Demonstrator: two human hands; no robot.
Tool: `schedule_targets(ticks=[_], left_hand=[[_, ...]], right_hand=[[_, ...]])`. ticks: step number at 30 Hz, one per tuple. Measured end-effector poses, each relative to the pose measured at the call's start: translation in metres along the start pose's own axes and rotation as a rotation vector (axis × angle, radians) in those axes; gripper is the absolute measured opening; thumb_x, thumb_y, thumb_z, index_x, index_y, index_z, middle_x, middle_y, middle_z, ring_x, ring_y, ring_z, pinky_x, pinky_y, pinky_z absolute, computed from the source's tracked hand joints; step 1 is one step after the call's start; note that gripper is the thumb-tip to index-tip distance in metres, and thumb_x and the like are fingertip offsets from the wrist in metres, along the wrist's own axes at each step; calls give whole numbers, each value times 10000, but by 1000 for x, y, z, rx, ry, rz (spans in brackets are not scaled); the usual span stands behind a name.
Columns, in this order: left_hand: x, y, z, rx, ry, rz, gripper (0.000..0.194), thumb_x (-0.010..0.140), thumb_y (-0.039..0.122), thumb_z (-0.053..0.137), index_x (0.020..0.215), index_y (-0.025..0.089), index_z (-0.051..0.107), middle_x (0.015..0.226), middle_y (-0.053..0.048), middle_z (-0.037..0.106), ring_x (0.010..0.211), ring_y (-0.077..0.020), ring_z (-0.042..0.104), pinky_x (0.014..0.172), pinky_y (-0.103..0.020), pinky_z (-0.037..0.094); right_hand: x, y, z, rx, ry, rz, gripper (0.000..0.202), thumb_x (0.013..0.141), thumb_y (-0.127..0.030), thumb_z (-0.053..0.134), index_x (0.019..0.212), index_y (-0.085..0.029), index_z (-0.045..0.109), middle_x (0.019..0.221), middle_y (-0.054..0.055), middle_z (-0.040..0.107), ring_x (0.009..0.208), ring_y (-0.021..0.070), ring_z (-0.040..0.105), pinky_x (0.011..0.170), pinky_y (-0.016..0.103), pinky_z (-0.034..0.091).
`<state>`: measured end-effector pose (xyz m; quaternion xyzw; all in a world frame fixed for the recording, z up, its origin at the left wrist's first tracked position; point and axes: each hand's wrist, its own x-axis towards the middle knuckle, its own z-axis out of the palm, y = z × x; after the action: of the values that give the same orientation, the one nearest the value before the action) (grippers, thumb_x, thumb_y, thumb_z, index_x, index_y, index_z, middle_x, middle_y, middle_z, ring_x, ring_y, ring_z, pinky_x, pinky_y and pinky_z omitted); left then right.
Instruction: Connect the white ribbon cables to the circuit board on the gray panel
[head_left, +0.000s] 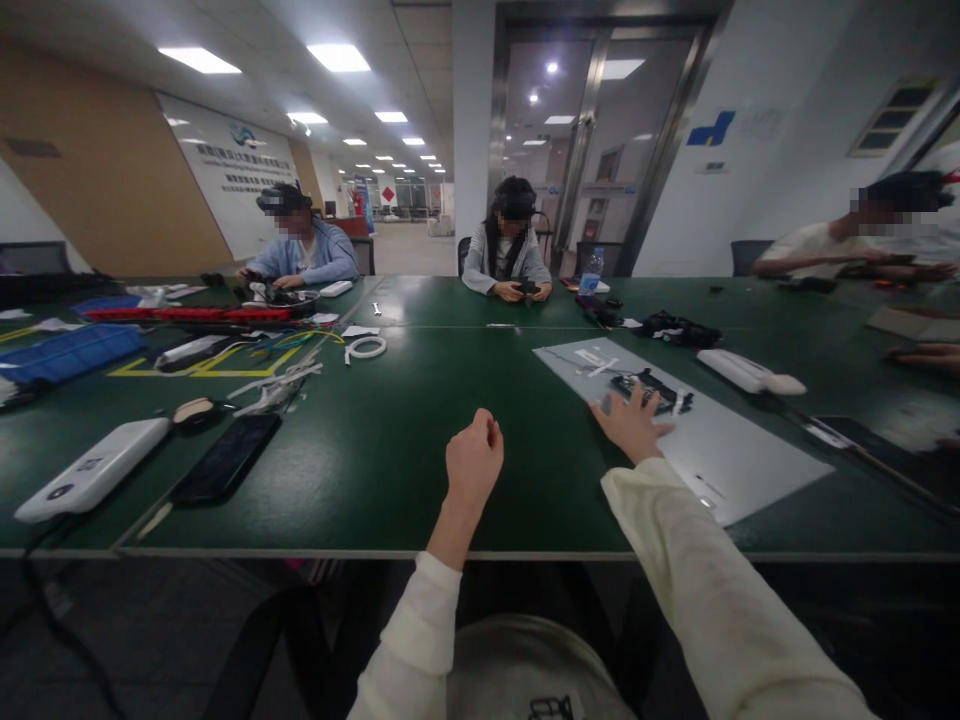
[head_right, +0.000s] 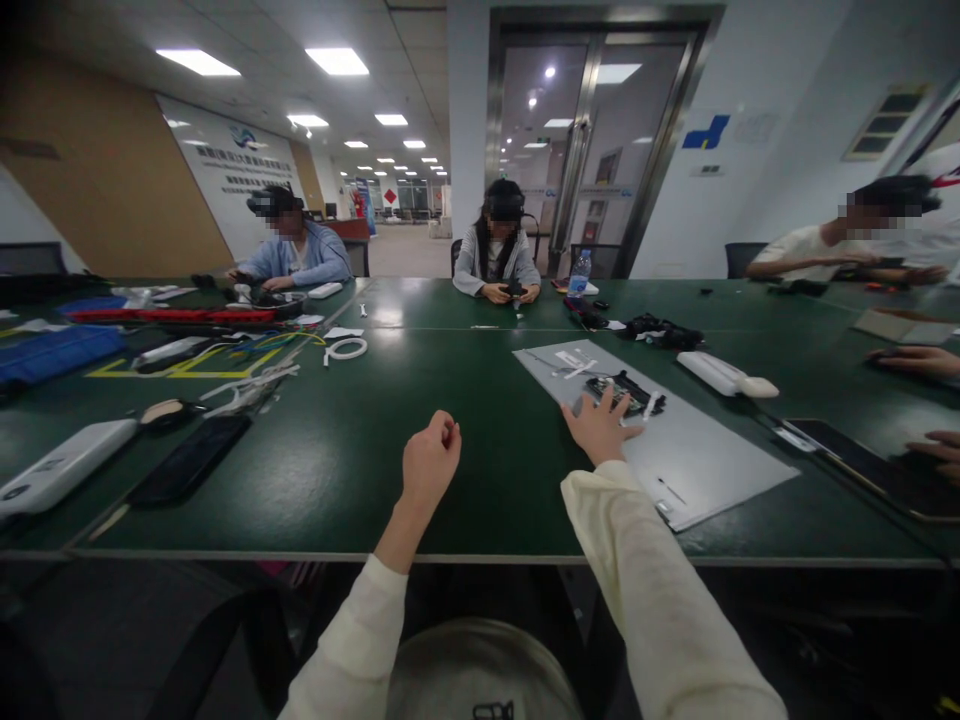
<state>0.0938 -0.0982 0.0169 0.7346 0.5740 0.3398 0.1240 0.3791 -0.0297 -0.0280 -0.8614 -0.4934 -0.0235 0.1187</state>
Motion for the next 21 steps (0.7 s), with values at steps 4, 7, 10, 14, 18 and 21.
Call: schedule_targets(ticks=[4, 7, 10, 14, 18, 21], left_hand=[[-1, 0, 1, -16, -28, 2, 155, 908, 237, 346, 901, 177, 489, 731, -4, 588, 609, -87, 567, 544, -177, 431], [-1, -1, 2, 5, -33, 37, 145, 904, 236, 357, 886, 176, 488, 725, 3, 587, 608, -87, 568, 550, -182, 435], [-1, 0, 3, 31, -55, 58, 154, 906, 235, 347, 886, 173, 487, 703, 6, 582, 598, -92, 566, 540, -188, 434], [-1, -2, 6, 59, -79, 61, 152, 904, 231, 348, 902, 177, 490, 693, 10, 581, 583, -93, 564, 535, -195, 434], [-1, -5, 9, 36, -109, 66, 168, 910, 239, 333, 926, 181, 490, 729, 4, 590, 606, -93, 574, 545, -194, 446], [-2, -5, 9, 23, -113, 80, 161, 909, 235, 344, 929, 177, 493, 735, 5, 588, 593, -85, 567, 533, -183, 445]], right_hand=[[13, 17, 0, 34, 34, 100, 609, 832, -575, 242, 1266, -216, 472, 1473, 136, 74, 1307, 429, -26, 861, 746, 113], [20, 27, -2, 61, 61, 143, 628, 822, -584, 243, 1257, -198, 480, 1467, 152, 94, 1307, 426, -26, 878, 736, 100], [26, 36, -4, 80, 70, 171, 645, 810, -593, 276, 1267, -182, 470, 1462, 173, 94, 1304, 428, -26, 884, 726, 98], [33, 47, -7, 93, 45, 195, 668, 821, -595, 264, 1286, -154, 452, 1456, 201, 67, 1301, 420, -46, 869, 693, 132], [37, 54, -7, 107, 36, 189, 706, 818, -615, 247, 1301, -138, 439, 1452, 211, 43, 1293, 423, -66, 837, 662, 162], [40, 59, -6, 131, 50, 173, 702, 808, -615, 283, 1305, -143, 437, 1444, 212, 60, 1289, 425, -60, 834, 645, 172]])
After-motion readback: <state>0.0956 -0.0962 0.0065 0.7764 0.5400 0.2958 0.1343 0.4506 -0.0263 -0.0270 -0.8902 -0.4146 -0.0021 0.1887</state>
